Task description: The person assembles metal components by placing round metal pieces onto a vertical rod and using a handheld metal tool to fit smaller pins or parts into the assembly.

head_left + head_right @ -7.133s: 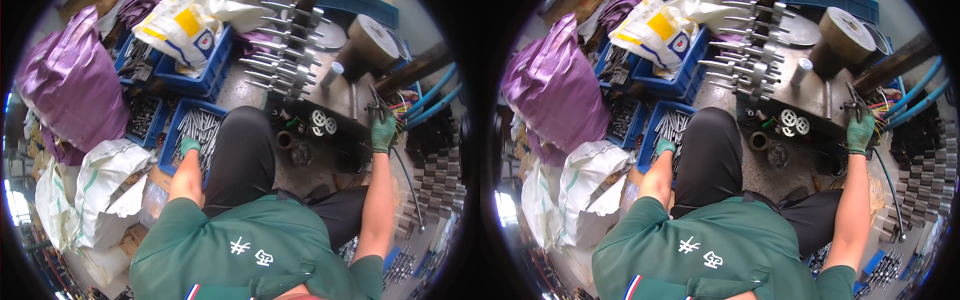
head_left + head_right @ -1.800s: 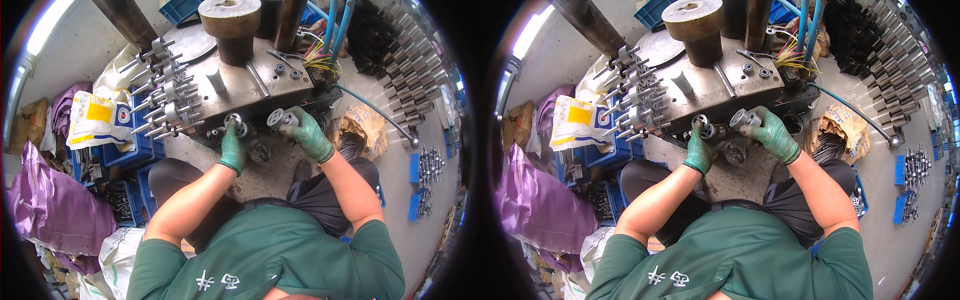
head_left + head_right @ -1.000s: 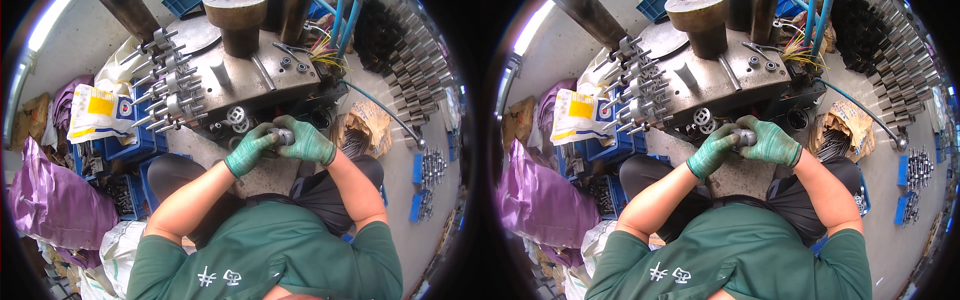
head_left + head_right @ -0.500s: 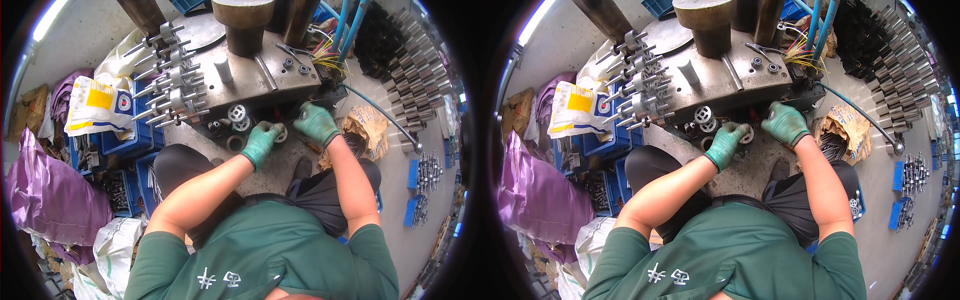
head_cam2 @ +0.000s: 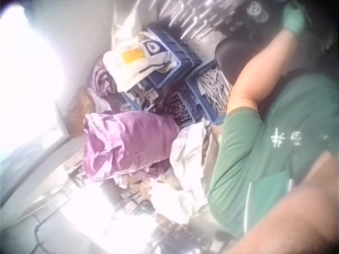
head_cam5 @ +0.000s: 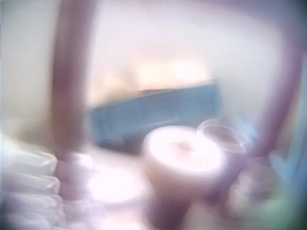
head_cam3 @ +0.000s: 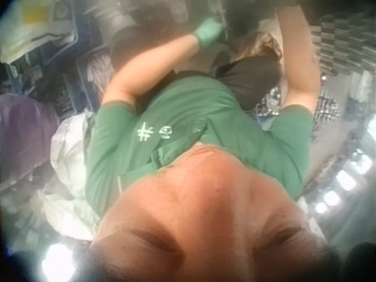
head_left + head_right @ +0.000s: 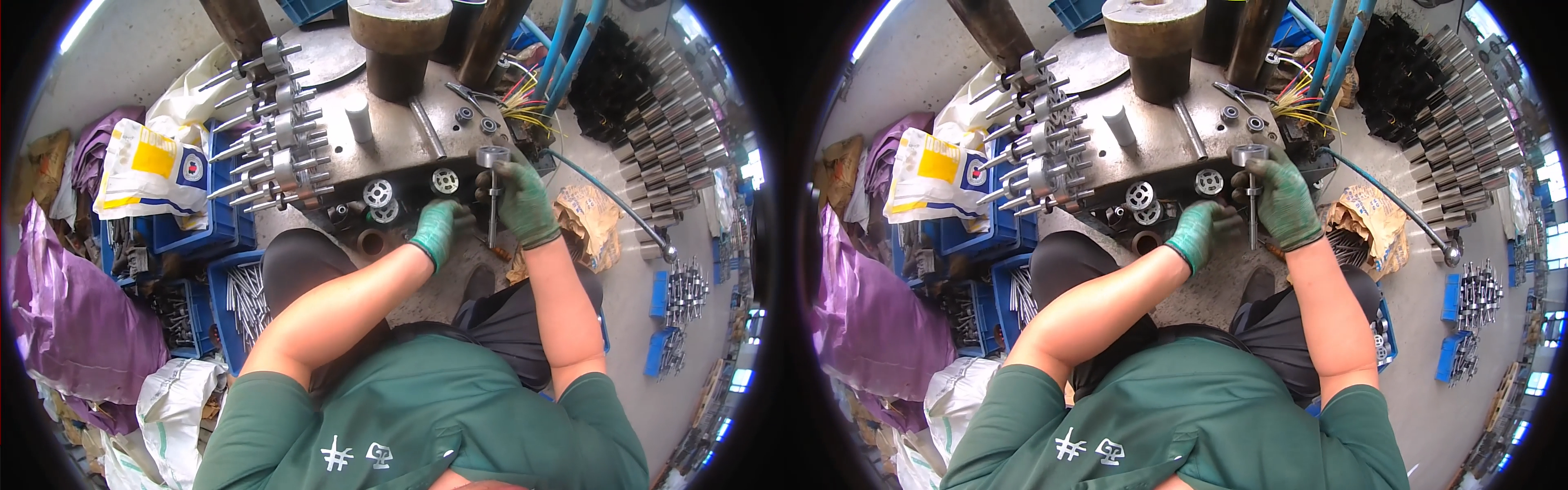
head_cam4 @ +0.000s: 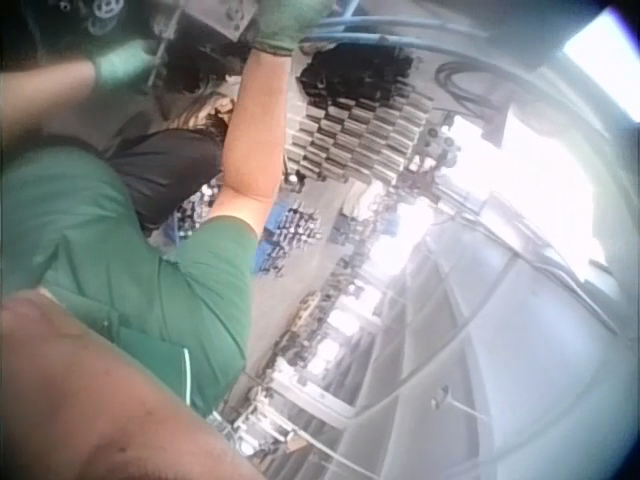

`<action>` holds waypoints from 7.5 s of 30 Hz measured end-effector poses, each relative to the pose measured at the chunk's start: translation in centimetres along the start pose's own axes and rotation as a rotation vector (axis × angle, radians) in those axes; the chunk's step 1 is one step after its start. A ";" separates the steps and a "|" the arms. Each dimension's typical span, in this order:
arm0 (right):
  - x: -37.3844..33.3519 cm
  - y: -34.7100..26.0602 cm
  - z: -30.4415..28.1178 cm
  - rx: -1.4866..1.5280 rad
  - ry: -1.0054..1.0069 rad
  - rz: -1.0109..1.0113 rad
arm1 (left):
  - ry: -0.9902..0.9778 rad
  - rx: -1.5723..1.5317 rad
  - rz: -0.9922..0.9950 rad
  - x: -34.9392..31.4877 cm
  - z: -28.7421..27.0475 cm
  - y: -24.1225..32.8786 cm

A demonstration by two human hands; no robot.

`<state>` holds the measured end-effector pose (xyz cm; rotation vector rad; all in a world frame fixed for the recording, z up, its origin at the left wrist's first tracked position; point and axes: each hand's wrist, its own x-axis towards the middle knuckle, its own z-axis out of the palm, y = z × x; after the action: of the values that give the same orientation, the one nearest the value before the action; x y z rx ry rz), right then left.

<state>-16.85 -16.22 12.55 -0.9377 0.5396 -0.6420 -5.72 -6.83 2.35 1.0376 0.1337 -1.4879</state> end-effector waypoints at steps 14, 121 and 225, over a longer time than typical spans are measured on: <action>3.6 -2.3 4.4 -0.519 0.128 -0.479 | -0.289 0.460 0.036 -4.5 0.5 0.7; -20.6 -13.2 -8.1 -1.933 0.296 -0.200 | 0.284 0.967 1.527 0.2 12.3 34.8; -18.2 -18.5 -8.0 -1.729 0.162 -0.194 | 0.096 0.919 1.320 -0.5 11.7 35.6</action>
<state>-39.69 -15.86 27.15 -2.5813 1.1830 -0.2922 18.33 -22.33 26.64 1.4407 -1.0698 -0.2040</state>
